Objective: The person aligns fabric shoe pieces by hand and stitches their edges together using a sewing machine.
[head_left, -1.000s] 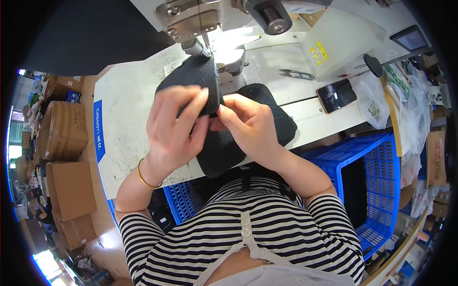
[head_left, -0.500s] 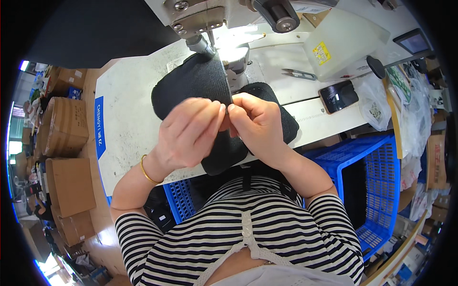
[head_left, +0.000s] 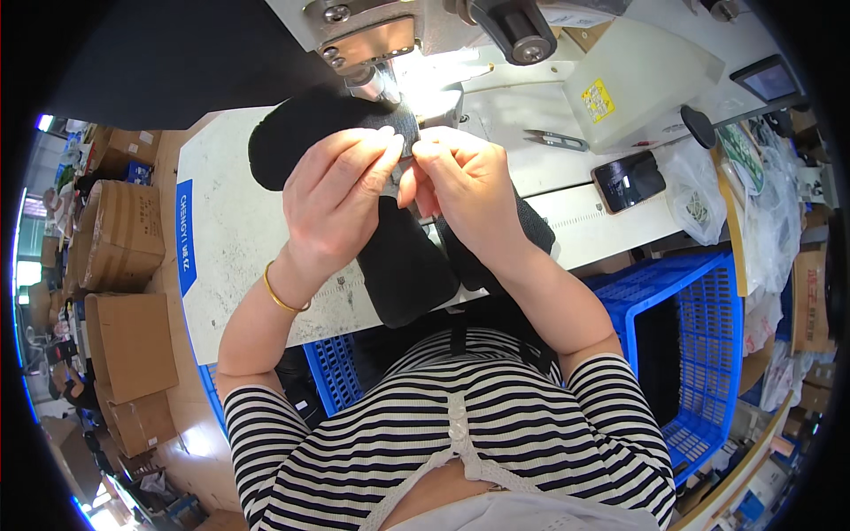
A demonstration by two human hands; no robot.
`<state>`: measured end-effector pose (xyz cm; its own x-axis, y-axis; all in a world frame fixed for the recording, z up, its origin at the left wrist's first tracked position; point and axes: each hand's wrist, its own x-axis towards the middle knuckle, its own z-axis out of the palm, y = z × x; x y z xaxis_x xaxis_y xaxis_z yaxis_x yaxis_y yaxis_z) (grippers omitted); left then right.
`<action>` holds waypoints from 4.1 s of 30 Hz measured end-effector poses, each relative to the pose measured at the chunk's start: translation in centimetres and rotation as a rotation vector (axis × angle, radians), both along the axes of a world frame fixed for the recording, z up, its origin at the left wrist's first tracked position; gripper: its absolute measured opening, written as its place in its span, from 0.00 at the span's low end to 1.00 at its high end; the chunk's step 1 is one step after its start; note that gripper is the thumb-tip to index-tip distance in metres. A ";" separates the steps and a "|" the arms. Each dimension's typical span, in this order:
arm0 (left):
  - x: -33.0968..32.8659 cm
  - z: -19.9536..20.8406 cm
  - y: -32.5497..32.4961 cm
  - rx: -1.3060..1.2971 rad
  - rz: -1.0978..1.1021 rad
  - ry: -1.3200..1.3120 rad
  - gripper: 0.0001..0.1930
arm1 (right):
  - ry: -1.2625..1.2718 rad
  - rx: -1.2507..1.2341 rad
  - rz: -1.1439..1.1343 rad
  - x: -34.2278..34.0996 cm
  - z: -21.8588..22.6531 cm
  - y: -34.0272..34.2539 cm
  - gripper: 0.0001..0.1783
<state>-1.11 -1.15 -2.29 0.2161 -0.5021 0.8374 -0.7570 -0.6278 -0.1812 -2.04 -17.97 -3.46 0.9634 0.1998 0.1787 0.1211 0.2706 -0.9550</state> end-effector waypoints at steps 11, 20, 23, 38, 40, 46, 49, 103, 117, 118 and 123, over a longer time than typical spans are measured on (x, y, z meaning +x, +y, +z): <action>2.9 0.2 0.6 0.014 0.013 -0.072 0.15 | 0.045 0.044 0.046 -0.5 -0.8 0.1 0.10; 3.1 0.2 0.1 -0.003 0.068 -0.071 0.15 | 0.061 -0.015 0.090 -1.7 -0.4 -0.1 0.11; 2.5 0.3 -0.4 -0.005 0.115 -0.012 0.16 | 0.026 -0.008 0.098 -1.8 -0.8 0.2 0.11; 2.7 1.4 5.8 0.329 0.111 0.215 0.29 | -0.186 -0.151 -0.030 0.1 -2.0 2.1 0.15; 2.1 2.0 5.3 0.343 0.108 0.349 0.30 | -0.173 -0.160 -0.025 -0.1 -2.3 2.4 0.17; 5.2 0.4 7.0 0.273 0.011 0.247 0.30 | -0.038 -0.075 0.010 -1.0 -1.5 2.7 0.17; 6.1 0.3 7.6 0.340 0.067 0.110 0.27 | -0.029 -0.016 -0.047 -1.0 -1.5 2.8 0.16; -2.1 -0.2 1.6 -1.053 -0.097 0.728 0.27 | -0.308 -0.520 -0.262 -2.1 -2.6 -3.7 0.19; 11.8 -1.6 6.9 -0.181 0.562 0.810 0.27 | -0.422 -1.121 -0.599 -4.1 -9.1 -6.6 0.40; 8.1 -3.1 5.8 -0.085 0.509 0.618 0.37 | -0.510 -1.089 -0.661 -4.1 -9.4 -6.9 0.38; -6.3 -5.8 2.2 -0.002 0.518 1.263 0.32 | -0.623 -0.984 -0.677 -4.8 -10.1 -6.4 0.33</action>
